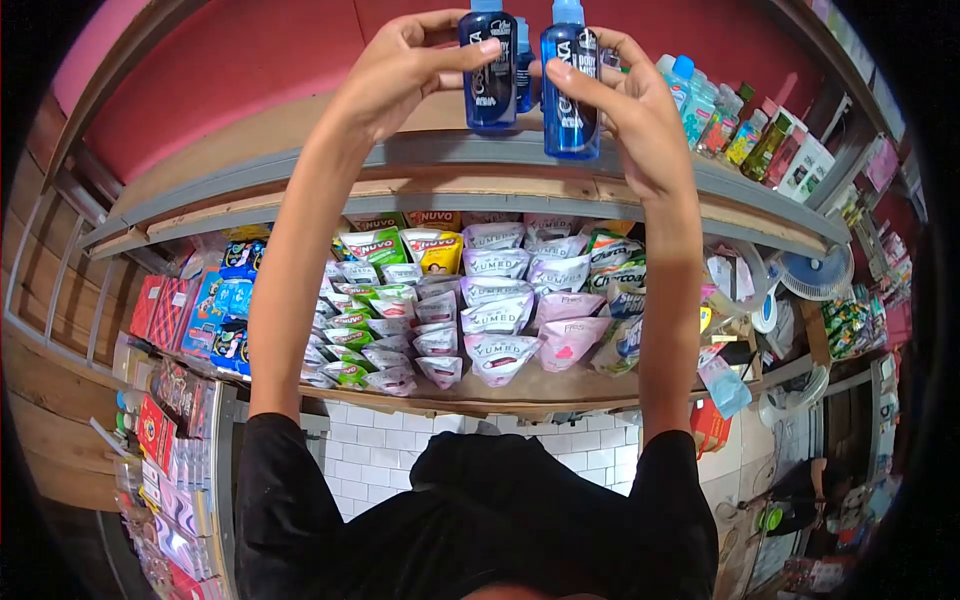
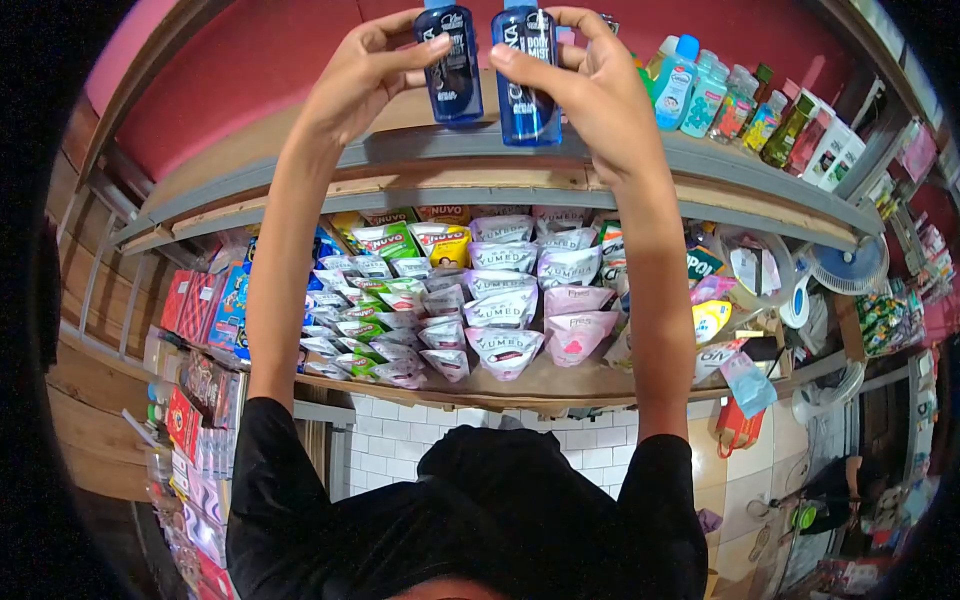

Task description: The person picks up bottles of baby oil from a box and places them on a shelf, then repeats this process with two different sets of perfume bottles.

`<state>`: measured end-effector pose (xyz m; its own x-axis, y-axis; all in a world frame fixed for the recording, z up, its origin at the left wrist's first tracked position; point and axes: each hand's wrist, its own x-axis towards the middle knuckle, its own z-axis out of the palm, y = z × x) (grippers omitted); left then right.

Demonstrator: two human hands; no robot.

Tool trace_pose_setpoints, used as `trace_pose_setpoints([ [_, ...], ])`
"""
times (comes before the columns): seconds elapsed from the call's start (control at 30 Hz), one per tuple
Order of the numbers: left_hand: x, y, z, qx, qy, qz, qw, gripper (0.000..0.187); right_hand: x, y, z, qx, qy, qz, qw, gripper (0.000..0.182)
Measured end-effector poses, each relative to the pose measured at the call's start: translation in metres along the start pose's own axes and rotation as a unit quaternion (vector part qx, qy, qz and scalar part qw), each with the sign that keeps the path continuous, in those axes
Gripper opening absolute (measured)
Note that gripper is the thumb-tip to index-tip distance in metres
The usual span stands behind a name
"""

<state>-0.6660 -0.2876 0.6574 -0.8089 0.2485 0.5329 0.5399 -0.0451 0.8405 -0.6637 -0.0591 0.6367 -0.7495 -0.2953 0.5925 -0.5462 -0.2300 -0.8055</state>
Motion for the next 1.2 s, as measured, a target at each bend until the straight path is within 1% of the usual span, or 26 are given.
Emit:
trace_pose_setpoints([
  [0.03, 0.006, 0.012, 0.002, -0.021, -0.013, -0.034, 0.999, 0.029, 0.008, 0.002, -0.003, -0.02, 0.003, 0.0, 1.0, 0.048],
  [0.13, 0.036, -0.004, -0.014, 0.039, -0.04, -0.02, 0.998, 0.036, 0.029, 0.011, -0.008, -0.036, 0.026, -0.041, 0.998, 0.05],
  [0.17, 0.046, -0.01, -0.016, 0.045, -0.027, -0.022, 0.998, 0.034, 0.037, 0.015, -0.013, -0.044, 0.024, -0.038, 0.998, 0.055],
  [0.27, 0.082, -0.047, -0.033, 0.192, -0.026, 0.007, 0.981, 0.052, 0.053, 0.021, -0.015, -0.095, 0.033, -0.077, 0.992, 0.058],
  [0.3, 0.077, -0.034, -0.022, 0.202, -0.017, -0.026, 0.979, 0.055, 0.058, 0.024, -0.016, -0.102, 0.035, -0.082, 0.991, 0.06],
  [0.37, 0.09, -0.047, -0.025, 0.211, -0.048, -0.038, 0.976, 0.047, 0.068, 0.028, -0.019, -0.12, 0.037, -0.094, 0.988, 0.062],
  [0.43, 0.099, -0.053, -0.023, 0.217, -0.07, -0.051, 0.972, 0.04, 0.073, 0.028, -0.019, -0.15, 0.032, -0.086, 0.984, 0.064],
  [0.53, 0.106, -0.062, -0.02, 0.203, -0.073, -0.072, 0.974, 0.038, 0.078, 0.031, -0.019, -0.178, 0.027, -0.078, 0.981, 0.067],
  [0.6, 0.111, -0.068, -0.02, 0.201, -0.093, -0.073, 0.973, 0.04, 0.082, 0.034, -0.02, -0.209, 0.023, -0.071, 0.975, 0.067],
  [0.7, 0.118, -0.079, -0.021, 0.2, -0.102, -0.081, 0.971, 0.04, 0.081, 0.037, -0.018, -0.229, 0.042, -0.088, 0.968, 0.068],
  [0.8, 0.124, -0.09, -0.023, 0.197, -0.095, -0.088, 0.972, 0.039, 0.079, 0.038, -0.017, -0.262, 0.056, -0.086, 0.959, 0.069],
  [0.9, 0.127, -0.109, -0.026, 0.171, -0.084, -0.081, 0.978, 0.038, 0.085, 0.059, -0.025, -0.331, 0.094, -0.138, 0.929, 0.07],
  [1.0, 0.131, -0.12, -0.03, 0.181, -0.086, -0.075, 0.977, 0.037, 0.087, 0.067, -0.026, -0.314, 0.109, -0.131, 0.934, 0.077],
  [1.1, 0.128, -0.125, -0.031, 0.203, -0.087, -0.077, 0.972, 0.036, 0.082, 0.065, -0.023, -0.323, 0.111, -0.151, 0.928, 0.078],
  [1.2, 0.126, -0.126, -0.03, 0.231, -0.089, -0.058, 0.967, 0.037, 0.079, 0.06, -0.02, -0.34, 0.096, -0.154, 0.923, 0.066],
])
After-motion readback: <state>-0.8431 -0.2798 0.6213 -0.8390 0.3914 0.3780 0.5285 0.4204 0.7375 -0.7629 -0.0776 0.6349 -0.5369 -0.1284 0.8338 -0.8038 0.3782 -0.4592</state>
